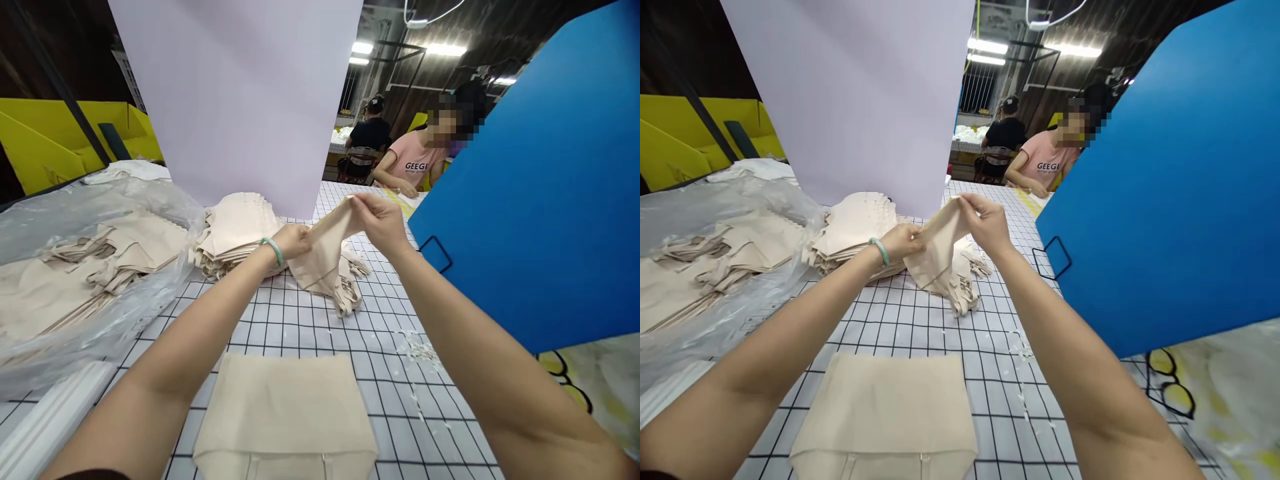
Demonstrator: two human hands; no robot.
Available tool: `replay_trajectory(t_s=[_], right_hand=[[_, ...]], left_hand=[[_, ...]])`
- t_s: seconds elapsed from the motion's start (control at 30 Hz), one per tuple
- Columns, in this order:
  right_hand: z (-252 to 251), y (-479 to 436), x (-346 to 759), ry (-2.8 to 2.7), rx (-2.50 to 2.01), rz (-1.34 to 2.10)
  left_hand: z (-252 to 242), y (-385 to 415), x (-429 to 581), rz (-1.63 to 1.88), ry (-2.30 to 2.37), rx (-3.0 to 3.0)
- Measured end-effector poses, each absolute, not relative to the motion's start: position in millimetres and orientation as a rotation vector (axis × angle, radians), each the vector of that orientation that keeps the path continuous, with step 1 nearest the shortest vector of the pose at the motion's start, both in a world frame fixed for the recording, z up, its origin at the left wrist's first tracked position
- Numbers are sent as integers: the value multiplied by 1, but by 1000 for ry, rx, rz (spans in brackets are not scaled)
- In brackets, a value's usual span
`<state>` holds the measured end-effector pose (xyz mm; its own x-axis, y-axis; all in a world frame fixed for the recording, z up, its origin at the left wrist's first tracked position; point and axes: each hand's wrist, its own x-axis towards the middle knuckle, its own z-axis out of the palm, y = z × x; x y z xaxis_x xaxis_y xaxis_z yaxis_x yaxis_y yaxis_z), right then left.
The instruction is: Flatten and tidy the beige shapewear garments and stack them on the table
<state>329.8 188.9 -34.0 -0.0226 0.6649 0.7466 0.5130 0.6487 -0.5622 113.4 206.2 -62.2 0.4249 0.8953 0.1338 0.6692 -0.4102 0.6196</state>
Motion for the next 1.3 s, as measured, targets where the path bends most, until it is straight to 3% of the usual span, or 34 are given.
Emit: replay_trajectory(t_s=[0.3,0.57,0.73,0.9,1.03,1.3], right_hand=[[1,147,323,-1486,-976,-30],[28,30,327,-1427,-949,-204],[-18,-69,321,-1293,-1185,193],[-115,-111,310,-1049,-1497,661],[-176,-105,307,-1210,-1723,697],[-183,-105,306,-1332,-1881,669]], left_hand=[[-48,139,56,825,1406,2139],[-1,49,10,1456,837,1617],[-13,-42,-20,1363,825,1362],[-98,-72,-23,1156,999,1138],[-160,-60,-15,1035,1290,1017],[-171,-53,-19,976,1333,1059]])
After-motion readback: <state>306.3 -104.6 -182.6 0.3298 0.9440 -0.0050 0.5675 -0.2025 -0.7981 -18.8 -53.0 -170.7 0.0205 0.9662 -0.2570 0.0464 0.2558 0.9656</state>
